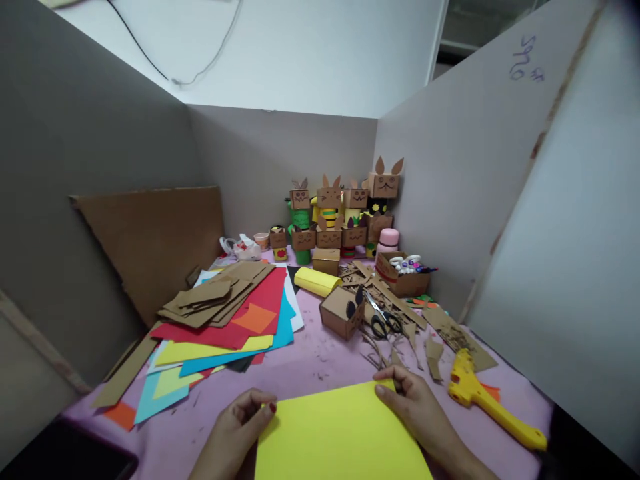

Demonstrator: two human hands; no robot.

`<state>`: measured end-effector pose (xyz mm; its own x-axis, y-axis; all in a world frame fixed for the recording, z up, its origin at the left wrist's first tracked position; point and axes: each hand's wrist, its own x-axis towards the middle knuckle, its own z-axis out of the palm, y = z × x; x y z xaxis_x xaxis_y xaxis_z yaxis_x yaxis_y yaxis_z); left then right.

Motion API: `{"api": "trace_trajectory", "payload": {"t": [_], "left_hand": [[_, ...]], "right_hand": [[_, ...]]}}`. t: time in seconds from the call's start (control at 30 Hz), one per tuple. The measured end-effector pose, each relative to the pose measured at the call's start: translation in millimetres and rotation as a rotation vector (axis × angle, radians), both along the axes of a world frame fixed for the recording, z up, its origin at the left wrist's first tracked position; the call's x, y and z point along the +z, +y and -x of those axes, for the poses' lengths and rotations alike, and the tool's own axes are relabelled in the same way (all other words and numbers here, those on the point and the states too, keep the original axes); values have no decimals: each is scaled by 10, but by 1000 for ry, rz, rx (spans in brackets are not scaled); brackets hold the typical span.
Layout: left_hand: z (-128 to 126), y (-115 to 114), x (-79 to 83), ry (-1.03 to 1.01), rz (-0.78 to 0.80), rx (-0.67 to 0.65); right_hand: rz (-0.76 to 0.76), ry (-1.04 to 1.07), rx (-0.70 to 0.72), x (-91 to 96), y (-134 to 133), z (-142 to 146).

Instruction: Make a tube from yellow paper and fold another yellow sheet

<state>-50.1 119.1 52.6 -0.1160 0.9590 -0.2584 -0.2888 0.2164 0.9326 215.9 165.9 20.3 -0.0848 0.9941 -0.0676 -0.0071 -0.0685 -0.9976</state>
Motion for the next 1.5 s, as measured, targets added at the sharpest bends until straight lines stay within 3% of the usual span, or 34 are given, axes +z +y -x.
{"api": "trace_trajectory", "payload": {"t": [0.23,0.47,0.53,0.77,0.9,1.13,1.5], "left_hand": [[-9,-99,84,-202,2,-57],[26,-73,11,-91,-29,-4],[39,-46,-13,-4,-43,14],[115,89,-15,513,-149,101],[100,139,16,811,-229,118],[30,173,-23,1206,-370,-2],[22,219,-123,1585,-486,-107]], "right_hand": [[102,126,21,-37,-32,-33],[195,147,104,-75,-26,-63],[149,69,110,-30,-32,-59],[-262,-546,27,149,22,19],[-334,-712,10,153,59,23],[-377,-1014,-53,62,53,39],[-403,-1248,-35,125,46,78]]}}
